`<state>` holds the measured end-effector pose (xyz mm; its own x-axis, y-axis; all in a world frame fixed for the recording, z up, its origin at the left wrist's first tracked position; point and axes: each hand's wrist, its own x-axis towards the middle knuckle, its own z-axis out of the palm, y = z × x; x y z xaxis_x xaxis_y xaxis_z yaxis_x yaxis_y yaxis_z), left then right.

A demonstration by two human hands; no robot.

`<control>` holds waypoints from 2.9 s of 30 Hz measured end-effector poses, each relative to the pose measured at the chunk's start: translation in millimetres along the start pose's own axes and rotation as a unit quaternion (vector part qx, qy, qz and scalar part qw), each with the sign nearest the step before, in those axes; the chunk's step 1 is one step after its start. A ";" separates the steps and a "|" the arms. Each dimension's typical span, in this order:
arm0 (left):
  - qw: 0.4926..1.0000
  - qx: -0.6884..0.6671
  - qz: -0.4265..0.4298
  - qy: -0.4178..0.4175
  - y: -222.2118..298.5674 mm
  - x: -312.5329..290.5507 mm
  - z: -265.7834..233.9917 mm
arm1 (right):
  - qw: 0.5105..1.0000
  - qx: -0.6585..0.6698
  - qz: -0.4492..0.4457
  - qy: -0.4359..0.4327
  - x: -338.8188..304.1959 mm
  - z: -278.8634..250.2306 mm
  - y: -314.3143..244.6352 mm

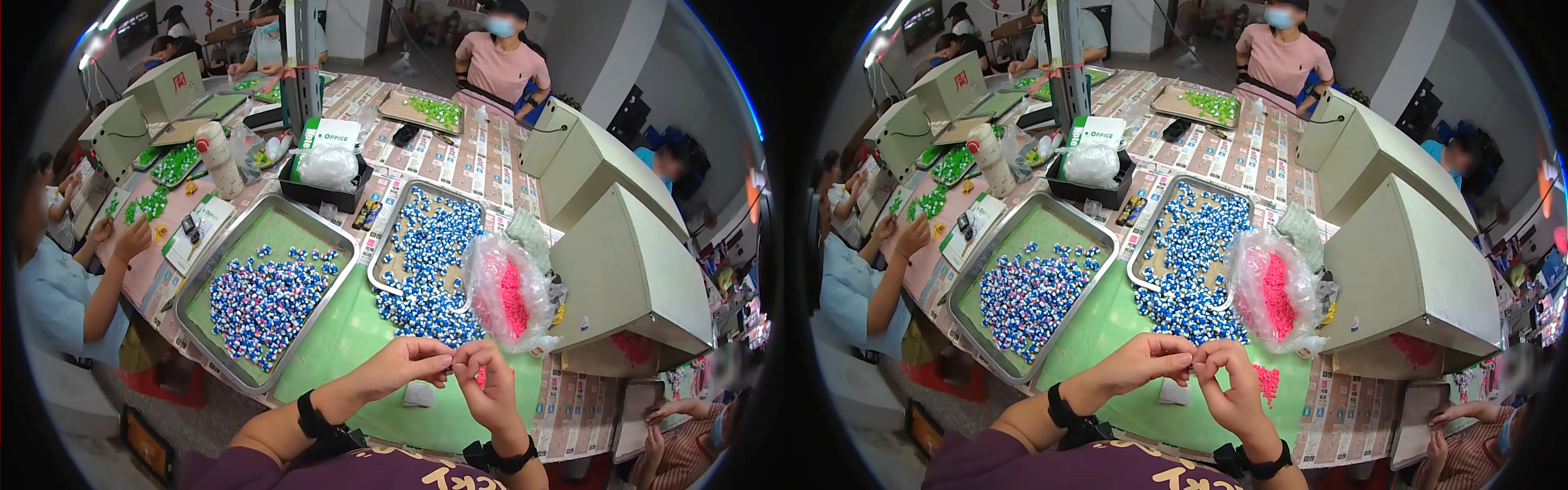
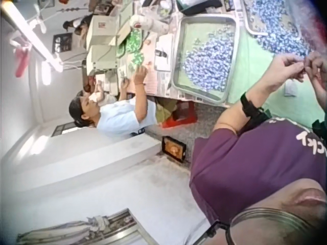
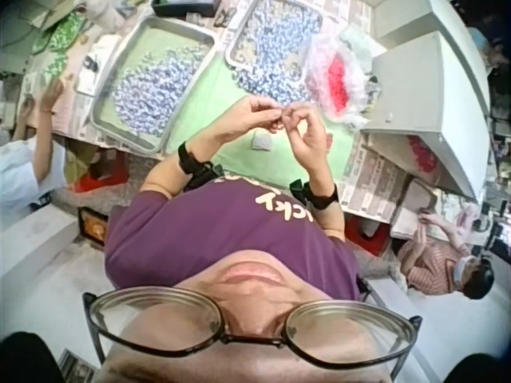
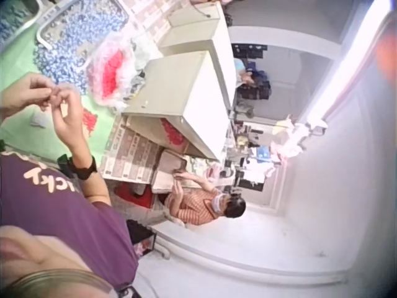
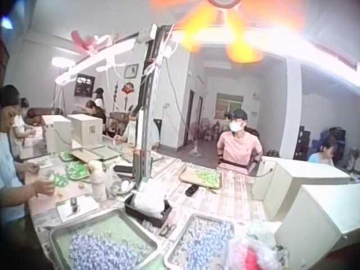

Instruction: The person assembles small blue and white capsule-shaped candies by inserting pink pieces into them by hand. They pick up a capsule from a tray, insert a pink piece, and place the assembled candy back on the table. The process is repeated continuously throughout the clip.

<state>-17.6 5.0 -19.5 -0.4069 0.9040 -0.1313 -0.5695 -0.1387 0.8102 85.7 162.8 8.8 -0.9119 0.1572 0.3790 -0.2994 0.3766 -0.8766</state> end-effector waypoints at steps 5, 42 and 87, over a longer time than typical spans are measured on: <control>1.000 0.005 0.005 0.008 -1.4 -1.6 1.3 | 0.995 -0.056 -0.075 0.044 -2.4 4.7 0.0; 0.966 0.058 0.137 0.213 4.7 -21.7 -31.3 | 0.964 -0.130 0.104 -0.207 11.9 7.2 7.8; 0.545 0.572 0.263 0.553 70.2 -126.4 -114.6 | 0.948 -0.282 0.130 -0.069 -49.3 -46.3 61.0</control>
<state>-88.0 -165.3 -11.5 -0.8412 -0.0246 0.5402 0.3953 0.6537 0.6453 125.4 220.3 -49.6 -0.9741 0.2050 0.0958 0.1021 0.7758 -0.6226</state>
